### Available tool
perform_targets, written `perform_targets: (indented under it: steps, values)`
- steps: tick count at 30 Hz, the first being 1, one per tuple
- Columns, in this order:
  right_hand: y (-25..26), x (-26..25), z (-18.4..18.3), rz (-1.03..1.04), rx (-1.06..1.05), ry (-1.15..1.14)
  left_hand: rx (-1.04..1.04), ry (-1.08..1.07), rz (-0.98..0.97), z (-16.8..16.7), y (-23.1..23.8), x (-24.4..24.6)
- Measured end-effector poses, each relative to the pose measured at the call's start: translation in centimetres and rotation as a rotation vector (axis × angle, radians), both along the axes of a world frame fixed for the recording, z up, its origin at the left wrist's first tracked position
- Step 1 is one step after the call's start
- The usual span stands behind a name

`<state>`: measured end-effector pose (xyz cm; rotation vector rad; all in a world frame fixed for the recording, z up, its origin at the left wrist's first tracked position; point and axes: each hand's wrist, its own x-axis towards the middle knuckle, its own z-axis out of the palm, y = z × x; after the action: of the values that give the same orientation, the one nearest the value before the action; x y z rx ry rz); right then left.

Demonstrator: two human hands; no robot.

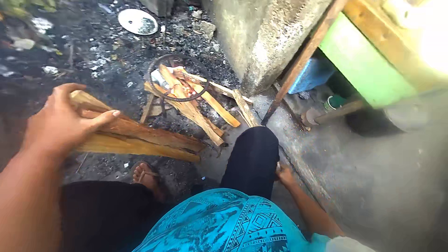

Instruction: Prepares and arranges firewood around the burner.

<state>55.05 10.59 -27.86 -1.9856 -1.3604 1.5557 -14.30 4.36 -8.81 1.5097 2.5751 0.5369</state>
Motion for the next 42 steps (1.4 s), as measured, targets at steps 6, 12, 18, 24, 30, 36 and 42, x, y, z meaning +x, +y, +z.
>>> perform_targets:
  steps: [6, 12, 18, 24, 30, 36, 42]
  values:
    - [-8.8, 3.9, -2.8, -0.265, -0.011, 0.127, 0.039, -0.129, -0.049, 3.5, -0.1, 6.5]
    - [-13.3, 4.4, -4.3, -0.512, 0.094, 0.103, 0.059, -0.273, -0.024, 4.5, -0.4, 8.5]
    - [-10.5, 4.1, -7.0, -0.450, -0.089, -0.364, 0.041, -0.085, -0.042, 6.4, -1.4, 11.5]
    - [-7.3, 3.6, -10.2, -0.440, -0.098, -0.421, -0.053, -0.096, 0.126, 7.1, -2.0, 13.4]
    - [-6.7, 2.9, -10.7, -0.279, -0.186, -0.611, -0.036, -0.017, 0.102, 5.6, -2.7, 10.1]
    - [-4.8, 2.1, -10.8, -0.087, -0.190, -0.628, -0.062, 0.007, 0.168, 6.0, -2.7, 10.5]
    - [-3.0, 1.3, -10.9, 0.001, -0.201, -0.630, -0.059, 0.015, 0.149, 5.7, -3.3, 10.2]
